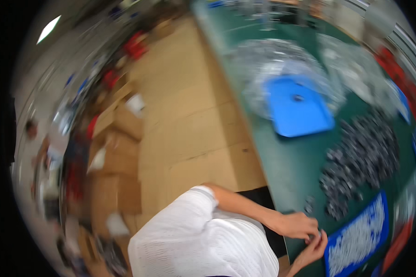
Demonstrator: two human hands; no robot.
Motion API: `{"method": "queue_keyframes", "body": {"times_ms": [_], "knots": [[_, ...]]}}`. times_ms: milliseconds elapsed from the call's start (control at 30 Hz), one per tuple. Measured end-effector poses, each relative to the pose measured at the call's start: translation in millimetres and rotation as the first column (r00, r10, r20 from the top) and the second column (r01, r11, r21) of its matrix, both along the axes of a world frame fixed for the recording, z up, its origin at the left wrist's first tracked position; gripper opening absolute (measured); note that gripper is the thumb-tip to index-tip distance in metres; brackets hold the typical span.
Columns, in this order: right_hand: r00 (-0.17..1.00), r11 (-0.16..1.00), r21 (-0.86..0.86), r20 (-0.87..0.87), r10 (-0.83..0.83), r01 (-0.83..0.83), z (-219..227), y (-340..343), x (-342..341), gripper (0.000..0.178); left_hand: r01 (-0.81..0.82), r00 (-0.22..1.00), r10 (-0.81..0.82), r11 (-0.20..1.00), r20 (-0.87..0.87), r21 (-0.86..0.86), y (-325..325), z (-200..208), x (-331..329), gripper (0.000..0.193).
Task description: The person inserts small white plastic components into circular black plastic housings by hand.
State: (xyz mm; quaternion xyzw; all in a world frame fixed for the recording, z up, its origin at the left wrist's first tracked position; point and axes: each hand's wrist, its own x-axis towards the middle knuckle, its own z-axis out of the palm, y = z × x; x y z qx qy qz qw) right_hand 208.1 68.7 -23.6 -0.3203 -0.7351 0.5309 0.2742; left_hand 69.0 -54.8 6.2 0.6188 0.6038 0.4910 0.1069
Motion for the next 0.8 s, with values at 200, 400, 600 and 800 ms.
{"method": "queue_keyframes", "body": {"times_ms": [200,400,600,800], "knots": [[1.000,0.980,0.199,-0.020,0.012,-0.008,24.3,-27.7,-4.2,0.018,0.369,0.220,0.217,0.884,0.951,-0.287,-18.3,10.3,-16.7,0.035],[0.969,0.960,0.234,-0.225,-0.103,0.157,13.4,-34.7,7.3,0.016,0.378,0.309,0.261,0.849,0.915,-0.370,-6.5,-2.4,-6.7,0.034],[0.929,0.924,0.228,-0.283,-0.239,0.308,5.1,-40.9,19.0,0.018,0.622,0.418,0.145,0.674,0.897,-0.399,10.9,22.5,4.4,0.036],[0.927,0.919,0.282,-0.332,-0.178,0.277,8.9,-43.6,5.9,0.003,0.736,0.628,-0.637,0.672,0.448,-0.077,10.8,-18.0,-38.9,0.037]]}}
